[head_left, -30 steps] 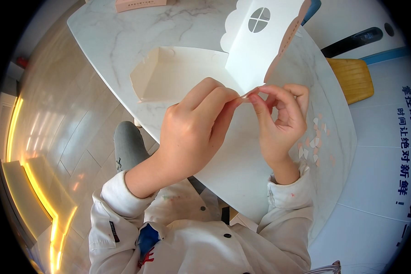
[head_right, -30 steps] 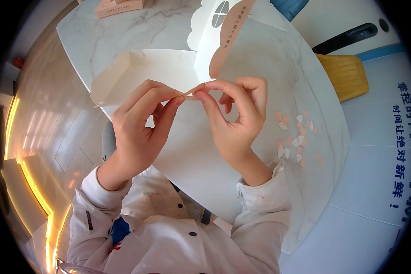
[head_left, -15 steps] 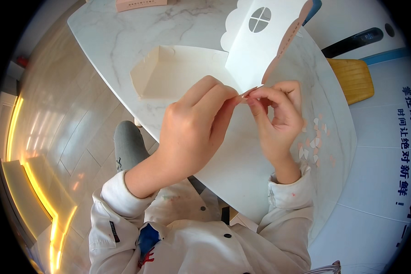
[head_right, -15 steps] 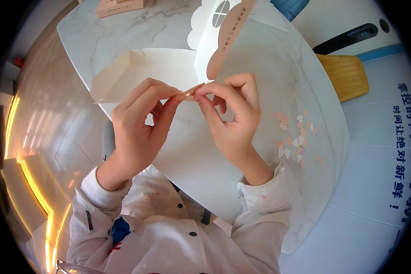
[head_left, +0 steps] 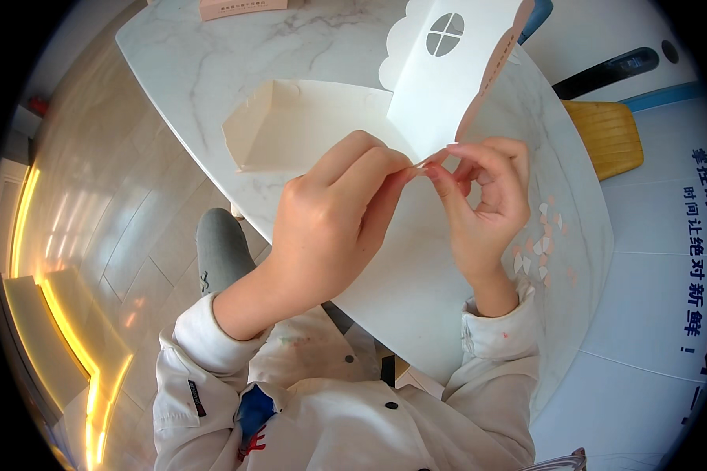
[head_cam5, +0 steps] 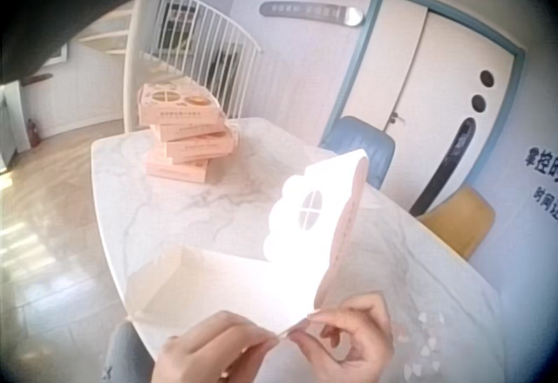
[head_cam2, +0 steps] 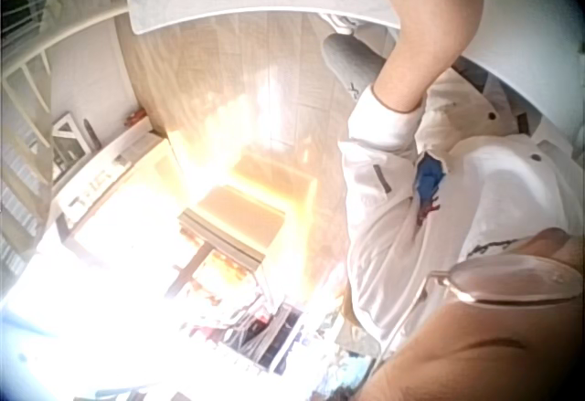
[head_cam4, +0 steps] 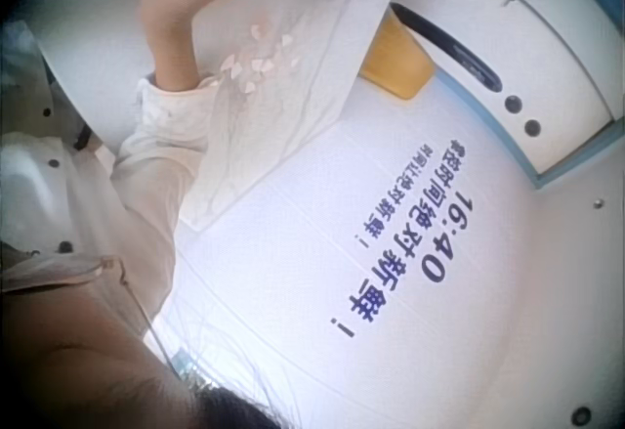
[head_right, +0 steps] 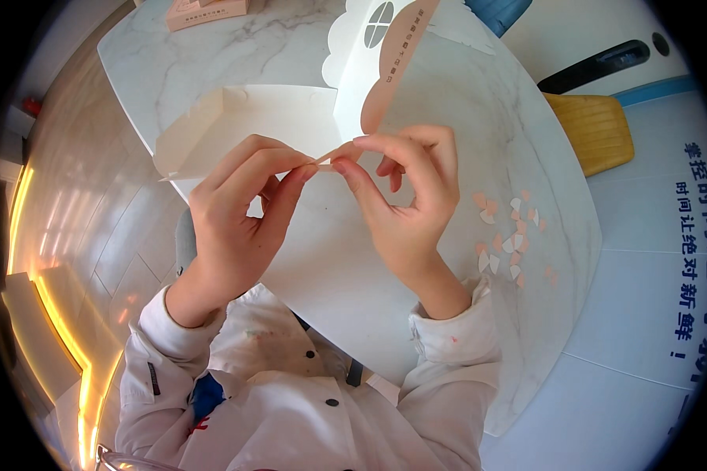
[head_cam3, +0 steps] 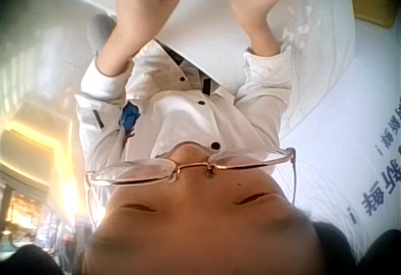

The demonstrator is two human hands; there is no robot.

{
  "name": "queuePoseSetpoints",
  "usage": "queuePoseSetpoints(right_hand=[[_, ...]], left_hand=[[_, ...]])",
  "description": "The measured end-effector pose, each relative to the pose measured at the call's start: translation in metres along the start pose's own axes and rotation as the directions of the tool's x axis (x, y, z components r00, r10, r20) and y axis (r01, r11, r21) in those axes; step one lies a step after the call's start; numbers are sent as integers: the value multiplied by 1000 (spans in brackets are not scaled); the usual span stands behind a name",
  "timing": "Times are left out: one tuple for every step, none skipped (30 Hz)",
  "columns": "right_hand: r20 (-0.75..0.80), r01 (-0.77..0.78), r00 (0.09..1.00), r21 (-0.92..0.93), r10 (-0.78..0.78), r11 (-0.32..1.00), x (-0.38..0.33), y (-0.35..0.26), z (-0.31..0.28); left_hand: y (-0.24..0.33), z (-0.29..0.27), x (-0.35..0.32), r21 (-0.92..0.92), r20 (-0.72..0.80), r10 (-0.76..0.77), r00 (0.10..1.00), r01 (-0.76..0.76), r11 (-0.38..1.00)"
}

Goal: The person assembles flat-packed cardboard boxes by folding along pre-scored lines and securing the flaps with adhesive strips. They complete one box and place it on a stack, then begin assembling a second box in the same manner.

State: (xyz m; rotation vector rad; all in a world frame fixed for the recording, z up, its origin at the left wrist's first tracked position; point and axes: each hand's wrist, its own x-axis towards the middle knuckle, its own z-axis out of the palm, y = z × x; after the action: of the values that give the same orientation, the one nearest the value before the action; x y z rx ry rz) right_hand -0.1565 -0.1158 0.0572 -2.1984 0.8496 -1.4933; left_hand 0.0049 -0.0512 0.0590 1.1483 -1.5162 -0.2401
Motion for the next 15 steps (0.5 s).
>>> queuePoseSetpoints(right_hand=[[4,10,1000,-13,-10,1000,0,0,0],[7,19,1000,-24,-19,1000,0,0,-1],[23,14,1000,-4,-14,1000,1,0,-1],[39,8,999,16,-9,1000,2,0,-3],[56,3,998,33,-5,999,3,0,-4],[54,6,998,38,-8,999,3,-1,-4],[52,9,999,44,-11,999,3,-1,-4],[50,11,999,50,-14,999,3,-1,-4],[54,15,998,50,-18,999,3,-1,-4],[58,19,998,51,-22,999,3,-1,-4],[61,23,998,50,-26,998,2,0,-5],[57,40,997,46,-43,998,2,1,-5],[53,57,997,41,-59,998,1,4,-4],[48,75,996,37,-76,997,0,6,-4],[36,82,996,33,-83,996,-1,7,-3]], left_hand=[[0,0,0,0,3,3,1000,-3,1000],[-1,-1,0,2,7,2,1000,-2,1000],[-1,-1,-1,4,12,2,1000,-2,1000],[-1,-2,-1,6,16,1,1000,-1,1000],[-1,-2,-1,-8,17,-14,1000,14,1000],[0,-2,-1,-22,18,-29,999,29,999],[1,-2,0,-35,19,-44,999,45,998],[1,-2,0,-46,18,-67,998,68,997],[1,-2,0,-56,18,-90,996,90,994],[2,-2,-1,-67,17,-112,994,113,991],[2,-2,-1,-77,11,-128,992,129,989],[2,-2,-1,-88,4,-144,990,144,986],[3,-1,-1,-99,-2,-160,987,159,982],[2,-1,-1,-101,-3,-161,987,160,982],[2,-1,-1,-104,-5,-161,987,160,982]])
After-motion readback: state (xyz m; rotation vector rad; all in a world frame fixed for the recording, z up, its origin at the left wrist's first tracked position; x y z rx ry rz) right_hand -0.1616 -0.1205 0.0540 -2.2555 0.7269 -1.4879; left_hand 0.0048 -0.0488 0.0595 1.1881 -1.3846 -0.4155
